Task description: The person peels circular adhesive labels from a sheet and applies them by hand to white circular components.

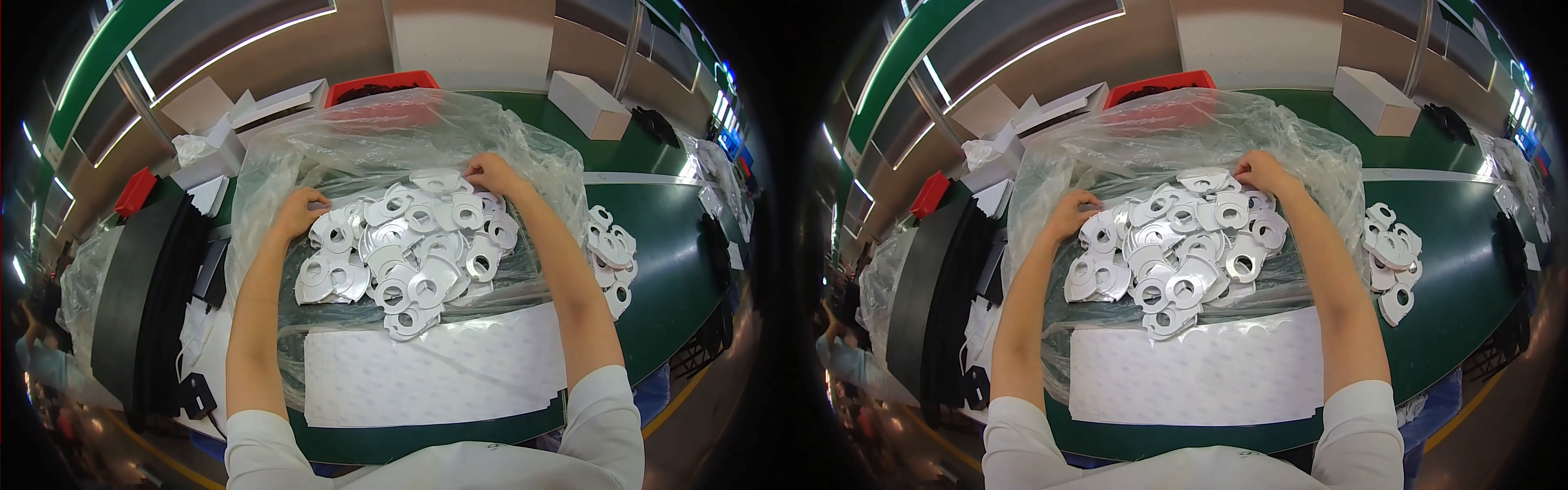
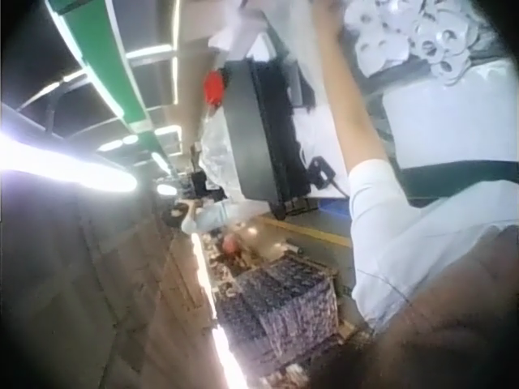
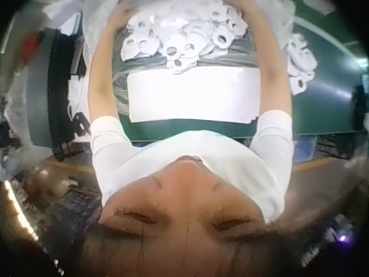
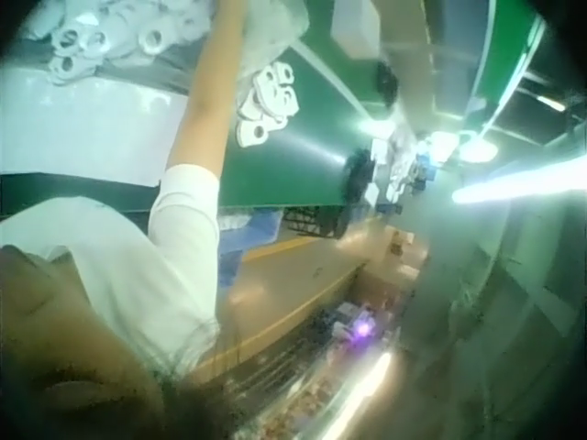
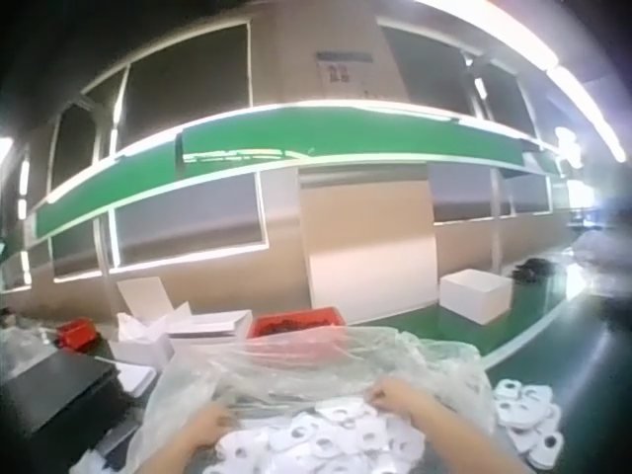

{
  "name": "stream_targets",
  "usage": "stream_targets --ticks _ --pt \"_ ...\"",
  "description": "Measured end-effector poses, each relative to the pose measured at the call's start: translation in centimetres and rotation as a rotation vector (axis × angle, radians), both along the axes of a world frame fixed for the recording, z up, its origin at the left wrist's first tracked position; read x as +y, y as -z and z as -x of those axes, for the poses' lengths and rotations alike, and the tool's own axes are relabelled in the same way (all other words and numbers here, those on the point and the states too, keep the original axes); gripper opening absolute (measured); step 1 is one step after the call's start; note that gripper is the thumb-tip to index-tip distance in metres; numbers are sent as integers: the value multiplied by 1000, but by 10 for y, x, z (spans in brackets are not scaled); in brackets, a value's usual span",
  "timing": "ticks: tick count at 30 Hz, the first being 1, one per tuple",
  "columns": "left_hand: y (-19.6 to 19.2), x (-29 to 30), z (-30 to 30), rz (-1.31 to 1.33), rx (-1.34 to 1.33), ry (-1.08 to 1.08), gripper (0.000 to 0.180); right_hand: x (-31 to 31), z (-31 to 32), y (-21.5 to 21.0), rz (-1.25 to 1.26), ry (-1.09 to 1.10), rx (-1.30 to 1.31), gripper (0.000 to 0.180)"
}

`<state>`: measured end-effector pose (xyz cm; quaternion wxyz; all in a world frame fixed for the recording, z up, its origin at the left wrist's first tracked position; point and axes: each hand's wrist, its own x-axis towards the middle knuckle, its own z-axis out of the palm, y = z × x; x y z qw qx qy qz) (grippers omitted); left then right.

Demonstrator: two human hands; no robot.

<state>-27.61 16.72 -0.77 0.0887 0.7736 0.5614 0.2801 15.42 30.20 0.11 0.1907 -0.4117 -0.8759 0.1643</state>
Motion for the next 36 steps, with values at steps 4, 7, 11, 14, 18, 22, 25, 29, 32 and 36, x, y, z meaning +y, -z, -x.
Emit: stream_targets --ticks 4,7,11,14,18,22,25,29,32,36 --pt "-4 1 -10 -45 31 -94 17 -16 10 -7 -184 144 -92 14" --pt "-28 -2 -19 -159 -21 -159 15 -19 13 -24 -417 200 53 16" --pt "-72 -17 -21 -278 -173 -187 16 -37 12 -71 -486 231 149 15" --pt "-100 -31 -35 -375 -124 -267 15 -49 8 -95 -568 208 257 16" --pt "-112 -38 -48 -466 -119 -337 16 -62 8 -107 -631 231 346 16" --pt "-110 -48 -54 -548 -226 -399 16 -85 4 -114 -705 203 424 12" --pt "-104 -73 -59 -592 -294 -413 15 -114 -4 -112 -725 108 467 9" --pt "-87 -117 -76 -632 -429 -431 10 -166 -21 -101 -800 62 456 10" --pt "-71 -142 -90 -864 -240 -449 8 -194 -37 -88 -923 52 407 13" --pt "-45 -150 -88 -768 -319 -468 6 -199 -33 -74 -939 -3 384 13"
